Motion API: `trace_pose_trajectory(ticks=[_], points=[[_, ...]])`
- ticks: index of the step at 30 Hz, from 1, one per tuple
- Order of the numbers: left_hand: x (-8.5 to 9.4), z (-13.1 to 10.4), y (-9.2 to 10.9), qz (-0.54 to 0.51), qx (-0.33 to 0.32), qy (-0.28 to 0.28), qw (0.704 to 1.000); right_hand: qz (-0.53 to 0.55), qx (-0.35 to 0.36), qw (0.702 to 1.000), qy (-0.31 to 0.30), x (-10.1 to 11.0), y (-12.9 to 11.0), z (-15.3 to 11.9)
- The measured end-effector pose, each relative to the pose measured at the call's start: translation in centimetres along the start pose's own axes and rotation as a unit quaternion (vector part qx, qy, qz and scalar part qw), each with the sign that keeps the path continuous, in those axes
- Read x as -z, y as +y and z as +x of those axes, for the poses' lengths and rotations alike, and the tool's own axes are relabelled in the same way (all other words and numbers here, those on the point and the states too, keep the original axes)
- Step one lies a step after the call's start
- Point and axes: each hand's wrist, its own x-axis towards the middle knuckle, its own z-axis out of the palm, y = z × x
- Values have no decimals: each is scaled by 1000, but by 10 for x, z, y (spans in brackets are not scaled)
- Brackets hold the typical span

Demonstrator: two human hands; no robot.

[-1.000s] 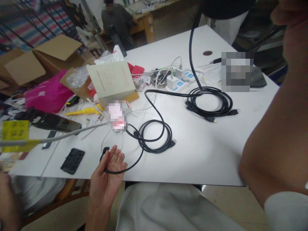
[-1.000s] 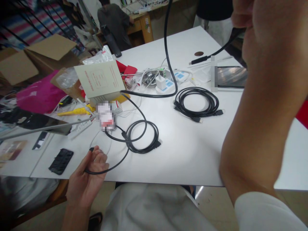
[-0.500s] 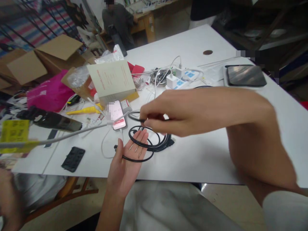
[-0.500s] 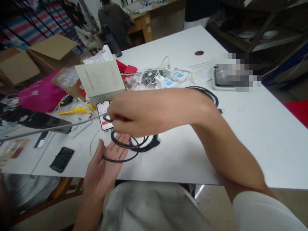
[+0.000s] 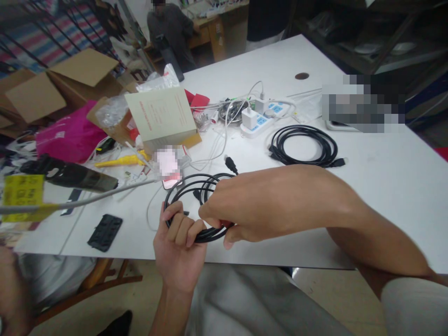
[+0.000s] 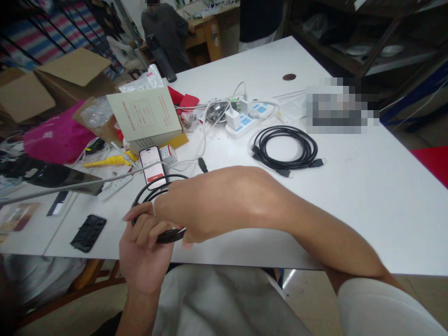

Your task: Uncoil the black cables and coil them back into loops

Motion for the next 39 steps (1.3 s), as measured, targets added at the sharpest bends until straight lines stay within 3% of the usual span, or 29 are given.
trace_pose_trajectory(ticks=[4,8,10,12,15,17,20,25,28,31,33,35,37,39], points=[[8,-3,1,25,-38,-46,998,-16,-7,997,77,3,13,-11],[15,-2,-5,47,-44,-17,998,-51,-25,981,183,13,27,-12],[18,-3,-9,58,-32,-22,998,-54,-49,977,200,16,33,-9],[20,-5,-13,67,-20,-33,997,-39,-89,980,171,17,38,-4],[23,-7,-18,77,-17,-10,997,7,-137,987,80,15,43,8],[27,-7,-20,93,-19,28,995,35,-129,991,28,14,44,15],[32,-6,-22,125,-7,57,990,59,-86,995,1,13,44,22],[29,-2,-27,76,91,-5,993,88,-65,991,-79,10,49,30],[22,5,-29,96,130,3,987,47,-105,990,-81,7,55,35],[23,17,-28,195,78,39,977,26,-132,988,-80,6,61,39],[31,25,-25,279,15,48,959,31,-134,987,-85,6,65,41],[44,32,-20,388,-38,54,919,38,-127,988,-85,5,68,43],[56,38,-14,514,-88,52,852,39,-120,989,-83,3,72,47],[67,45,-9,632,-150,40,759,32,-121,988,-90,1,77,51]])
